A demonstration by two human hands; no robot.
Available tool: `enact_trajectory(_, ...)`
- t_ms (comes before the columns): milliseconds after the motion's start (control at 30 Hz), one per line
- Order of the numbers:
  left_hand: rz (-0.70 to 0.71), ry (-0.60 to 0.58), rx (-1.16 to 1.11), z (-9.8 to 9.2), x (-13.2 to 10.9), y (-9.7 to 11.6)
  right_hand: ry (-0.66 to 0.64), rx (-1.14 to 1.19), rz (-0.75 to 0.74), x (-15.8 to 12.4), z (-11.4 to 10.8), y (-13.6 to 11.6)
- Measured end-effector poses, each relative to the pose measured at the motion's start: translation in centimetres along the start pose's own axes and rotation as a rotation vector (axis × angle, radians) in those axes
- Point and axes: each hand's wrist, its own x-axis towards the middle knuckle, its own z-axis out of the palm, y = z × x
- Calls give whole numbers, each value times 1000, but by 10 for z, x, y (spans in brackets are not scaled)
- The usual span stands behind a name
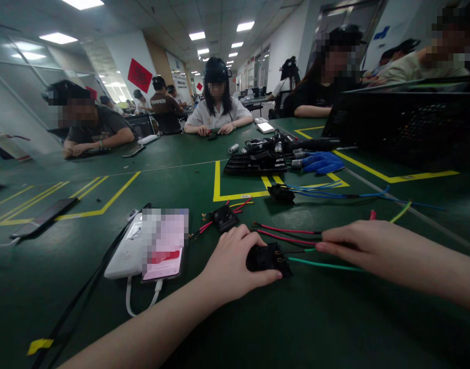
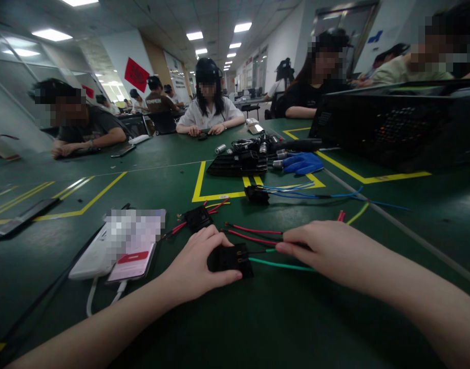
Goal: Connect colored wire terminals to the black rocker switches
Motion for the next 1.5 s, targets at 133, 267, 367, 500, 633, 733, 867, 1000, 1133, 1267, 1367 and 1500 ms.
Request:
enact_trajectory(133,9,2,-6,1,0,-2,-150,32,69,4,12,5)
enact_trajectory(267,17,13,-10,1,0,-3,-72,54,-28,2,9,2)
enact_trajectory(367,19,22,-5,1,-1,-3,81,18,-84,-3,0,-4)
enact_trajectory(500,20,29,-1,2,-1,-3,231,42,-169,-10,-8,-17)
enact_trajectory(633,24,34,1,2,0,-3,229,34,-171,-10,-7,-15)
enact_trajectory(733,25,23,-5,2,0,-3,123,-8,-91,-4,-1,-3)
enact_trajectory(867,25,30,-3,2,0,-3,-87,15,3,4,11,4)
enact_trajectory(1000,19,27,-7,2,0,-2,-113,10,17,3,19,1)
enact_trajectory(1133,20,20,-3,2,0,-3,-54,-76,-26,2,19,0)
enact_trajectory(1267,18,23,-2,3,0,-4,72,-53,-77,-1,5,-1)
enact_trajectory(1367,18,30,-1,3,0,-3,126,64,-108,-8,-7,-6)
enact_trajectory(1500,5,21,4,2,0,-1,152,110,-159,-17,-12,-8)
